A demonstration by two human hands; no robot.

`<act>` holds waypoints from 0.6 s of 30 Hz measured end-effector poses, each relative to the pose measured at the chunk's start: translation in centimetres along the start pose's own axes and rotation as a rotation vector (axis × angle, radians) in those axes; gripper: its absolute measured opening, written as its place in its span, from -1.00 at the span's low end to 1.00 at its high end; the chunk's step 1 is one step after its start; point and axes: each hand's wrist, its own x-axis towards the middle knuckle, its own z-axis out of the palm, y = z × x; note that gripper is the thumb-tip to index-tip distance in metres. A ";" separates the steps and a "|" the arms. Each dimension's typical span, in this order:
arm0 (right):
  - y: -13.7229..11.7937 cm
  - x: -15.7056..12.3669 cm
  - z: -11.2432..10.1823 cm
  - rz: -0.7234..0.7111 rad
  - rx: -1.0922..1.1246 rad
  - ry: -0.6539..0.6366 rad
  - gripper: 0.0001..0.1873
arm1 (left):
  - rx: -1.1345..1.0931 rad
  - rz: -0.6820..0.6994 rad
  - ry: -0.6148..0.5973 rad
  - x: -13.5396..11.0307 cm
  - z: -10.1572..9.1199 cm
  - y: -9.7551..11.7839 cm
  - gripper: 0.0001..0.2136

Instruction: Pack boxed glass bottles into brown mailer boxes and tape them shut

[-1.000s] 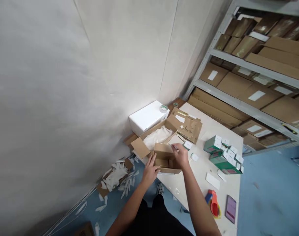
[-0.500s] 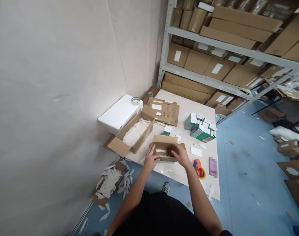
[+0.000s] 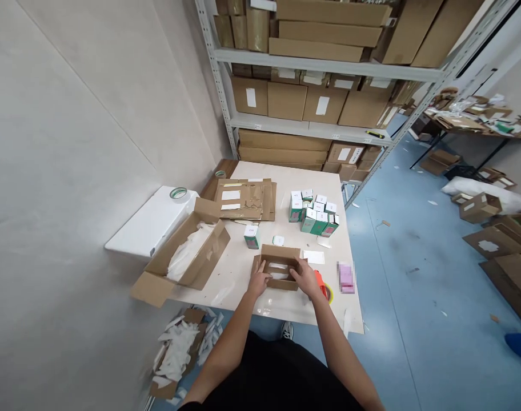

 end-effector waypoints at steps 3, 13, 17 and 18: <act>0.9 0.9 0.6 0.048 0.106 -0.034 -0.38 | 0.019 -0.005 0.030 -0.3 0.2 0.0 -0.84; 0.1 6.4 6.8 0.191 0.553 -0.083 -0.33 | -0.074 0.054 0.284 1.6 -4.7 -1.4 -0.55; -2.2 10.0 10.6 0.208 0.544 -0.084 -0.24 | -0.142 0.030 0.367 3.8 -8.8 -3.1 -0.49; -2.9 11.0 11.6 0.210 0.523 -0.086 -0.21 | -0.161 0.018 0.384 4.5 -9.8 -3.6 -0.47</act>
